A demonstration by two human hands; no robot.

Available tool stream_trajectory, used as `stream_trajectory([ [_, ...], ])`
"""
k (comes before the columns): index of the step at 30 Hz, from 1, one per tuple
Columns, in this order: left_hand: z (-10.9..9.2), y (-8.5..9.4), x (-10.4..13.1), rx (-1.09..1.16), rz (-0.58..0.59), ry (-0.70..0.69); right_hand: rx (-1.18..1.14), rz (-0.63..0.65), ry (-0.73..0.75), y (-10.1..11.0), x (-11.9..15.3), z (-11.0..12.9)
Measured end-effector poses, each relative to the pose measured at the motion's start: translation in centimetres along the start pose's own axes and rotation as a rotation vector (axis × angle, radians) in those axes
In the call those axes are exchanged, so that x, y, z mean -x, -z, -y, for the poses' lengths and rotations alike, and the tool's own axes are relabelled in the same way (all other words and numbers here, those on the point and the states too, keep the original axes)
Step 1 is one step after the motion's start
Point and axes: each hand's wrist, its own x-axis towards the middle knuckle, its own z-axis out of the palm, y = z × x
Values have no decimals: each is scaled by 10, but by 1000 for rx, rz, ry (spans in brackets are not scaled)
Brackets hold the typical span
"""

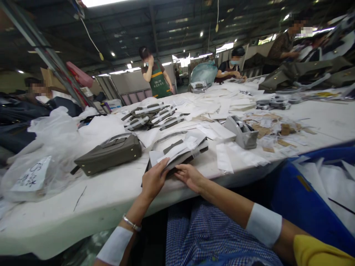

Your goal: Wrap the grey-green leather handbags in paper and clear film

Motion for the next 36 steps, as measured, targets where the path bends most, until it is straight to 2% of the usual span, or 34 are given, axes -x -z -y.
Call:
stream_trajectory([
  [6,1,-27,12,-161,-61,-134,-52,-20,-44,2,-6,-8],
  [14,5,-28,11,-248,-67,-181,-13,21,-39,6,-6,-2],
  [16,6,-29,9,-253,-79,-175,190,110,-44,18,2,11],
  [17,6,-30,8,-250,-86,-171,386,166,-3,28,7,21],
  [19,6,-31,7,-239,-99,-161,911,221,224,57,18,50],
  [20,6,-32,7,-231,-103,-157,1164,195,403,74,23,66],
  [21,6,-32,7,-223,-108,-153,1363,105,583,91,26,83],
  [22,5,-32,6,-213,-112,-148,1525,14,702,109,28,99],
  [24,4,-33,6,-192,-119,-139,1760,-117,790,140,28,125],
  [26,2,-33,5,-180,-123,-129,1873,-183,756,162,24,141],
  [29,-1,-33,5,-183,-121,-121,1886,-249,687,176,14,150],
  [32,-2,-33,4,-195,-118,-117,1858,-284,651,175,5,158],
  [36,-2,-32,4,-208,-123,-119,1807,-267,658,162,2,172],
])
